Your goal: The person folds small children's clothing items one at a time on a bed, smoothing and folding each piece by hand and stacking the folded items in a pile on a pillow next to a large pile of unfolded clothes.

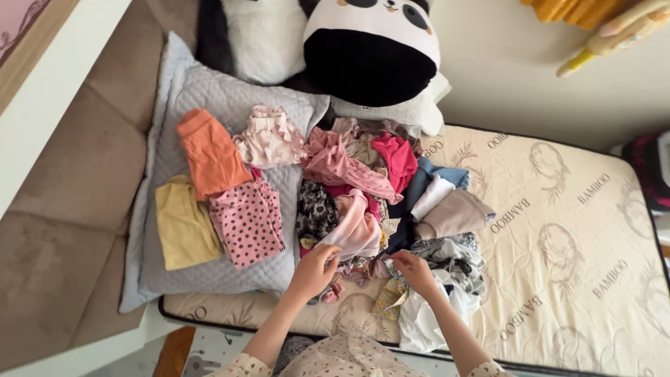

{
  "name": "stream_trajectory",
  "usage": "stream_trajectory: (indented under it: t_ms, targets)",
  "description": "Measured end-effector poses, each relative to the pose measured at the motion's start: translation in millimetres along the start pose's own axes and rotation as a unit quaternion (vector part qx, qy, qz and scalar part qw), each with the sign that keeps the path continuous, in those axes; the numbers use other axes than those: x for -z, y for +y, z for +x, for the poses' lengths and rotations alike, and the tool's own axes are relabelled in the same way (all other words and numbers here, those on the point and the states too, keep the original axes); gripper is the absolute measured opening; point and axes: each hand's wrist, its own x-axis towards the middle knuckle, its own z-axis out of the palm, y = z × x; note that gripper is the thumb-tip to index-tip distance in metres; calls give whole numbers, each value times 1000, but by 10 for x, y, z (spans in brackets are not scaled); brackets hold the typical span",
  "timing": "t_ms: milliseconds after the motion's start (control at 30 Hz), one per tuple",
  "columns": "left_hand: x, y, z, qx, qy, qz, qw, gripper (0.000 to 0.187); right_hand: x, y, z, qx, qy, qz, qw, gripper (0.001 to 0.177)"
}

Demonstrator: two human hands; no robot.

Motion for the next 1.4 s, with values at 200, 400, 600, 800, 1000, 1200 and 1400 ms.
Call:
stream_trajectory:
  t_ms: [200,400,600,800,1000,1200,1400]
  targets:
    - [-109,-176,-330,64,7,29,998,22,18,87,281,14,-7,-18,1000,21]
    - [73,-226,-589,158,45,31,986,22,-505,-1052,993,187,-71,-26,979,22]
    - [25,-735,-789,106,165,74,978,25,-1615,-2608,1762,419,-128,-115,892,31]
    - [250,-1037,-680,77,223,185,954,40,-2871,-2981,2634,505,-158,-236,815,51]
    - [117,-1694,-767,174,389,99,899,53,-2997,-2906,2146,463,-176,-293,818,40]
    - [-155,-2653,-744,314,435,-285,794,43,-2609,-2426,1277,534,-221,-279,767,74]
    - [-151,-2573,-638,305,422,-465,716,29,-2609,-1717,1820,245,-187,-200,930,54]
